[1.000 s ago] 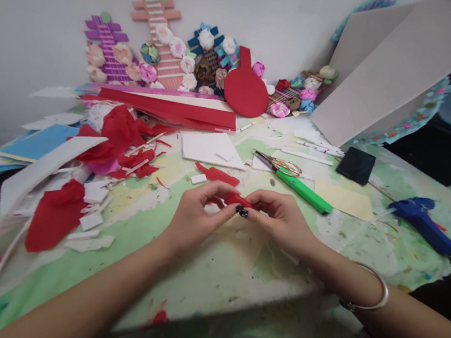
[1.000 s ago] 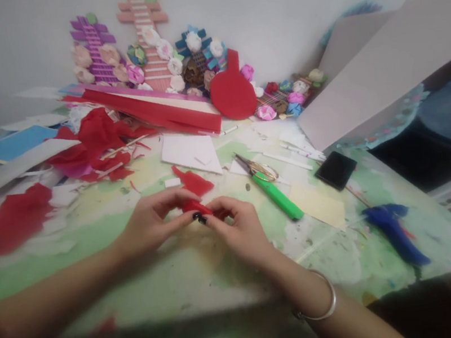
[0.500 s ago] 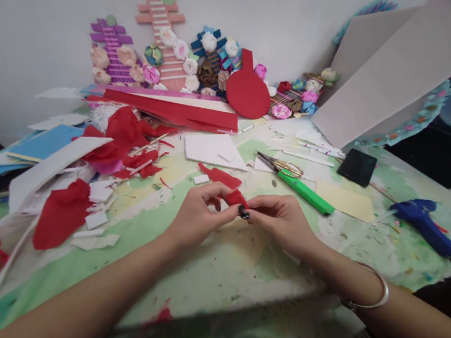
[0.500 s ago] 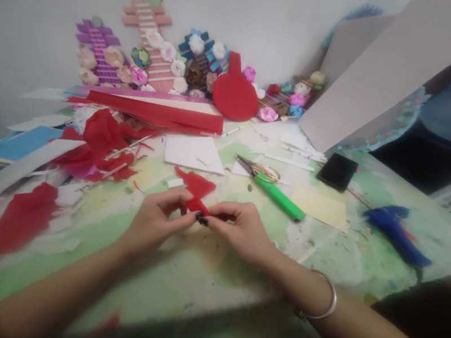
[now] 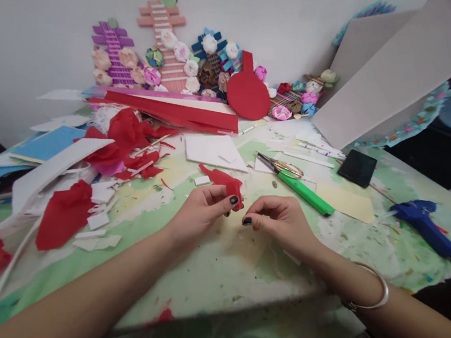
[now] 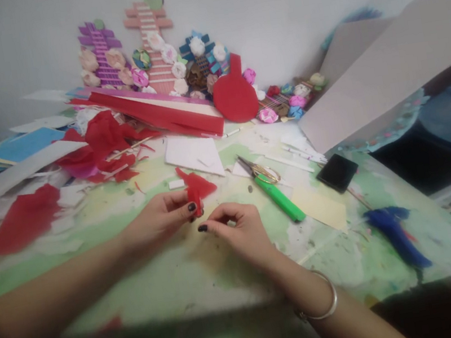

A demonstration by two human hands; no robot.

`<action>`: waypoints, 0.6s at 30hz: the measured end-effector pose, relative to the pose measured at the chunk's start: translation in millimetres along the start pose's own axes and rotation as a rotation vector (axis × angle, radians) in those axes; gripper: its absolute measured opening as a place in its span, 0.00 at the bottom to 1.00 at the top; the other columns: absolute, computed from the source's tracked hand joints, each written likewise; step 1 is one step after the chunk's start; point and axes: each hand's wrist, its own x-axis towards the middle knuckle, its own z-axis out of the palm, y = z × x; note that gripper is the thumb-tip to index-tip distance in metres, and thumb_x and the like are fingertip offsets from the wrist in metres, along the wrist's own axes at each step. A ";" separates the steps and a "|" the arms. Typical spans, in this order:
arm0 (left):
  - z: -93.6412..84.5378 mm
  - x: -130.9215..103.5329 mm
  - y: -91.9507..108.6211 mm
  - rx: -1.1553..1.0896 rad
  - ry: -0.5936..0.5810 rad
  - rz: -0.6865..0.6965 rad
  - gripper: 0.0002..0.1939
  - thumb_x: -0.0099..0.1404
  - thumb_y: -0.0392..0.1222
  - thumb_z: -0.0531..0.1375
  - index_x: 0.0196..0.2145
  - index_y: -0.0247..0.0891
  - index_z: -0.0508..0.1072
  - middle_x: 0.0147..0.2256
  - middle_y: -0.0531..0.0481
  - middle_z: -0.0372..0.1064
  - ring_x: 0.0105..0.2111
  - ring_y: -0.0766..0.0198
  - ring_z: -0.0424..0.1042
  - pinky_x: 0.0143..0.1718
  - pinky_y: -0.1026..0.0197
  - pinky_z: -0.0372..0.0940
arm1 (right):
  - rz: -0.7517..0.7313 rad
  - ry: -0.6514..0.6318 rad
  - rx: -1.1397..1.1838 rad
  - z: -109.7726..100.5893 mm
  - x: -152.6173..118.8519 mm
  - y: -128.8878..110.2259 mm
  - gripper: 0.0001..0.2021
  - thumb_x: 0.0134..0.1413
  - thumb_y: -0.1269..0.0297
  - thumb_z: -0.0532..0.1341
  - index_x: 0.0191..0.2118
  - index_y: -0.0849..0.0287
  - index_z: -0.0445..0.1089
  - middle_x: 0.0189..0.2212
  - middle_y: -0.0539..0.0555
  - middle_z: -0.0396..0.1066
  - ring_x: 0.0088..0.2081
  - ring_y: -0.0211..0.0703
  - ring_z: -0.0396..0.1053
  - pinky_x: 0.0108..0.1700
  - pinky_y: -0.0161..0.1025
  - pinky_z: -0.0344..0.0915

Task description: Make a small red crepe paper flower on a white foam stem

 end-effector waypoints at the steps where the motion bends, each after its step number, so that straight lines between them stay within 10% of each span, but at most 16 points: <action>1: -0.5 0.4 -0.2 -0.017 -0.006 0.000 0.13 0.54 0.47 0.66 0.26 0.33 0.73 0.25 0.53 0.66 0.27 0.69 0.62 0.31 0.66 0.57 | 0.002 0.001 -0.003 -0.3 0.0 -0.1 0.06 0.46 0.63 0.67 0.25 0.60 0.74 0.21 0.50 0.72 0.24 0.35 0.65 0.28 0.33 0.61; 11: -2.3 -2.0 2.9 -0.124 0.082 -0.027 0.10 0.51 0.40 0.69 0.31 0.33 0.77 0.28 0.51 0.73 0.29 0.68 0.68 0.35 0.66 0.61 | -0.073 0.131 -0.005 -11.5 0.5 -6.1 0.07 0.51 0.61 0.63 0.29 0.59 0.73 0.23 0.50 0.71 0.25 0.35 0.66 0.30 0.34 0.64; 18: -4.3 -3.0 5.4 -0.177 0.090 0.000 0.11 0.48 0.36 0.70 0.31 0.33 0.77 0.34 0.45 0.78 0.36 0.62 0.75 0.42 0.62 0.66 | -0.066 0.110 -0.537 -83.3 30.1 -27.5 0.11 0.54 0.60 0.60 0.42 0.57 0.69 0.41 0.55 0.74 0.40 0.43 0.71 0.42 0.41 0.67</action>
